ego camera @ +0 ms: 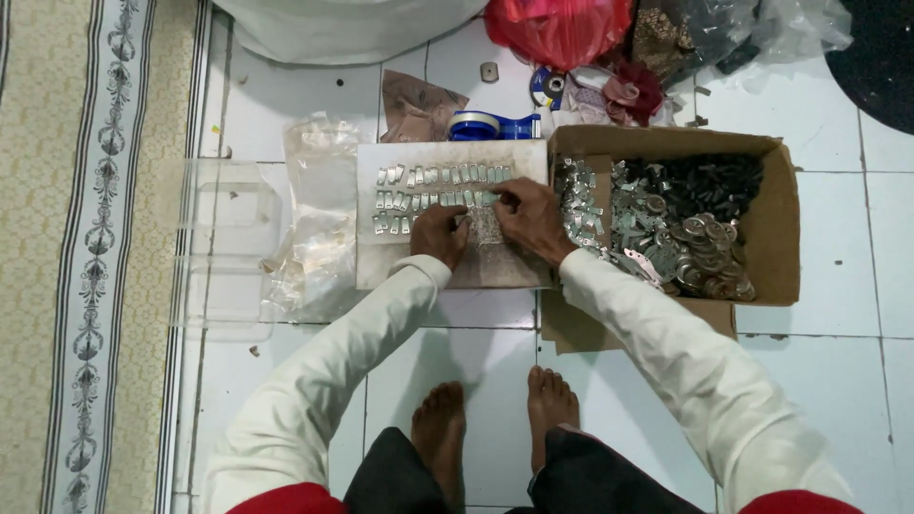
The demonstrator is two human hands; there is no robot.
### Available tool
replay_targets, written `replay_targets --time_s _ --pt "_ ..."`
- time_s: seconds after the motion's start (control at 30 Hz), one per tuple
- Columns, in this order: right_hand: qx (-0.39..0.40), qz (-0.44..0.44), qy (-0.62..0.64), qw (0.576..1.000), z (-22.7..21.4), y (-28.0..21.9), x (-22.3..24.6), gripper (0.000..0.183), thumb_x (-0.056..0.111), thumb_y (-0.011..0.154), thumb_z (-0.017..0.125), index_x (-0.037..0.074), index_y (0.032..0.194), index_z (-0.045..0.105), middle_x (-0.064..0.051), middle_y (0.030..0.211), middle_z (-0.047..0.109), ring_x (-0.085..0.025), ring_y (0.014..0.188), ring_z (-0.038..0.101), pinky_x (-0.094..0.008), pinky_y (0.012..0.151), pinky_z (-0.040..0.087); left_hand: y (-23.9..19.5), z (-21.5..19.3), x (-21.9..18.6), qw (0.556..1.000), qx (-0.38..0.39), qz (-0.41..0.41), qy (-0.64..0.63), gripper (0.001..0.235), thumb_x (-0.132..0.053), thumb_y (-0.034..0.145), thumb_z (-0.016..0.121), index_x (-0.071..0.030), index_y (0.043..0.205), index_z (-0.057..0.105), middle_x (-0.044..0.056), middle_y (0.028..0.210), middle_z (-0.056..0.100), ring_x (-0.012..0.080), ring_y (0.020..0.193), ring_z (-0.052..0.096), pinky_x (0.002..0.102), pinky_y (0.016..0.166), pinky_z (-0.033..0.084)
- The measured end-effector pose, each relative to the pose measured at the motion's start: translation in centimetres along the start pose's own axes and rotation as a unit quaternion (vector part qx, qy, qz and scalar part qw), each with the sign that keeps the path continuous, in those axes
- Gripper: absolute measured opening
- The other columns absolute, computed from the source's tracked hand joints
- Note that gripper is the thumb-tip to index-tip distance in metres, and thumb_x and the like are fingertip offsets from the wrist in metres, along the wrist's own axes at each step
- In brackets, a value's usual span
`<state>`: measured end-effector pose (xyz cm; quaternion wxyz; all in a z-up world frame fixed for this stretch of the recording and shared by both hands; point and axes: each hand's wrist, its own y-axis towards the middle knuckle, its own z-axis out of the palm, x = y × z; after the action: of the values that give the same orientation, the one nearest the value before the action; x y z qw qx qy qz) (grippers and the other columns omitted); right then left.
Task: Packing small metal buckles or clips from a box and a flat surface into a small plastic bag.
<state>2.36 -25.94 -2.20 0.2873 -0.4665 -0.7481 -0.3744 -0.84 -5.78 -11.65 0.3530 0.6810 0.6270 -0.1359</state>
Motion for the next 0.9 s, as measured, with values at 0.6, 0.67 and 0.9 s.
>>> replay_targets --time_s 0.6,0.67,0.9 --pt "0.186 0.132 -0.312 0.922 -11.7 -9.1 -13.8 0.014 0.004 0.095 0.053 0.007 0.093 0.067 -0.018 0.087 0.067 -0.043 0.079 0.070 -0.054 0.066 0.057 0.9 22.6 -14.0 0.886 0.266 0.305 0.227 0.019 -0.015 0.087 0.065 -0.022 0.072 0.074 0.007 0.072 0.075 0.0296 0.076 0.073 0.049 0.064 0.053" --pt "0.182 0.129 -0.322 0.920 -11.5 -9.4 -13.0 0.012 0.005 0.096 0.054 0.005 0.091 0.065 -0.019 0.086 0.065 -0.043 0.080 0.069 -0.053 0.066 0.056 -0.1 22.3 -14.5 0.869 0.283 0.318 0.252 0.022 -0.016 0.088 0.065 -0.026 0.072 0.075 0.004 0.071 0.075 0.0261 0.074 0.072 0.048 0.064 0.053" --pt "0.162 0.103 -0.289 0.938 -11.4 -10.1 -12.7 0.018 0.007 0.097 0.051 0.002 0.087 0.064 -0.026 0.083 0.063 -0.048 0.078 0.063 -0.057 0.061 0.052 -0.2 21.6 -15.5 0.855 0.308 0.305 0.285 0.017 -0.023 0.086 0.068 -0.032 0.079 0.080 -0.005 0.073 0.077 0.0185 0.077 0.075 0.044 0.067 0.055"
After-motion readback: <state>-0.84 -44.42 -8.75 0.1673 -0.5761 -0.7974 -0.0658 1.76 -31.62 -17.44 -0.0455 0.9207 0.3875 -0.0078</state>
